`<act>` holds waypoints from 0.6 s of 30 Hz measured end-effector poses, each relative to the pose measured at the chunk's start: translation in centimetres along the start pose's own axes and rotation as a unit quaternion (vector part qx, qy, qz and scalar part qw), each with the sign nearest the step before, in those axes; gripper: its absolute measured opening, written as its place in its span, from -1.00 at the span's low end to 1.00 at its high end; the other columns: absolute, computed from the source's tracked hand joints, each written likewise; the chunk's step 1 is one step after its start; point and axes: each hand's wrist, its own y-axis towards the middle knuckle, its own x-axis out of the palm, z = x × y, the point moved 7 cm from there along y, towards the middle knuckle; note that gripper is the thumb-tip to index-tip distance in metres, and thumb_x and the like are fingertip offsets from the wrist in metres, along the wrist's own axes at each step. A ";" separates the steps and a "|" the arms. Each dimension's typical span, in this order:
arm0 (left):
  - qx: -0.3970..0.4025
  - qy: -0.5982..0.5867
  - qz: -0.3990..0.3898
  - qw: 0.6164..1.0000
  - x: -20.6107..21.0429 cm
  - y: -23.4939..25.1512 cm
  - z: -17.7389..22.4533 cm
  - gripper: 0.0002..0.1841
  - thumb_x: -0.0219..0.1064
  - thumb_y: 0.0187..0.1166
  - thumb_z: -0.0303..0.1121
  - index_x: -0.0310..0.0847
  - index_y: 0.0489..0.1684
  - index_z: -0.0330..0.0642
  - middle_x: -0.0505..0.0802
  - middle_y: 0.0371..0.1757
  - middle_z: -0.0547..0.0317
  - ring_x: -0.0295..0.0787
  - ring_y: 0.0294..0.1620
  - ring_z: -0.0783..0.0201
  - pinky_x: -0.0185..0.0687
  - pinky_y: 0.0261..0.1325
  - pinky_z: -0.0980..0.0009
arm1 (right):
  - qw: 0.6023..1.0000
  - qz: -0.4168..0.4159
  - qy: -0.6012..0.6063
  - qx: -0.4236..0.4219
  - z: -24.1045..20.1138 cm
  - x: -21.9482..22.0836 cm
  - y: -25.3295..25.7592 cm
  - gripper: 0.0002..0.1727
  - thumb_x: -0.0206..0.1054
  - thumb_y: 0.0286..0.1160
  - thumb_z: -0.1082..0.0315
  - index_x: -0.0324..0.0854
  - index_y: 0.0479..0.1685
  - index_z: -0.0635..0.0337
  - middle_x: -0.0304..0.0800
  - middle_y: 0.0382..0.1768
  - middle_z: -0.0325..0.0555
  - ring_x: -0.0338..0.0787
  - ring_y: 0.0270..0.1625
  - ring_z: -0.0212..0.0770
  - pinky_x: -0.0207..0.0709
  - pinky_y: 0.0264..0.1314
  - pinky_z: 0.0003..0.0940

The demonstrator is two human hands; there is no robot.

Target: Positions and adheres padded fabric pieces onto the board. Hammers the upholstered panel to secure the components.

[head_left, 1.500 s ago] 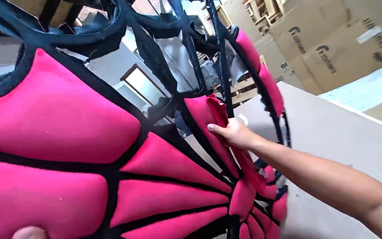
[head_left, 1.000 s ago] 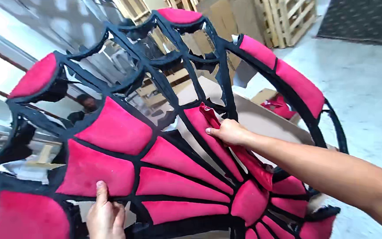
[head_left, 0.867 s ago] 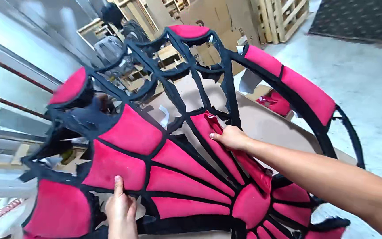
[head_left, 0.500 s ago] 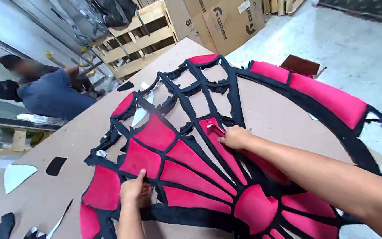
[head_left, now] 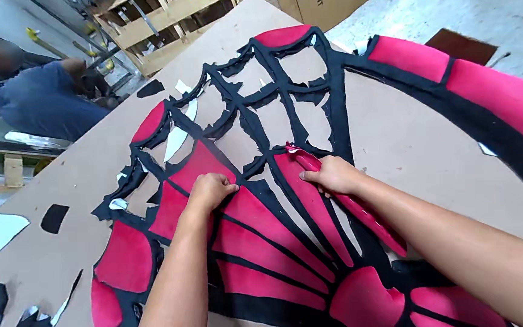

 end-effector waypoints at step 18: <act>-0.015 -0.029 -0.079 0.996 1.4 1.3 0.3 -0.63 0.40 0.64 -0.03 0.80 -0.43 -0.13 0.89 -0.47 0.08 0.89 -0.44 0.11 0.83 -0.13 -0.09 | 1.000 0.006 0.001 0.012 0.0 0.1 0.1 -0.38 0.28 0.53 -0.36 0.69 -0.35 0.08 0.81 -0.65 -0.20 0.81 -0.63 -0.23 0.79 -0.48 -0.18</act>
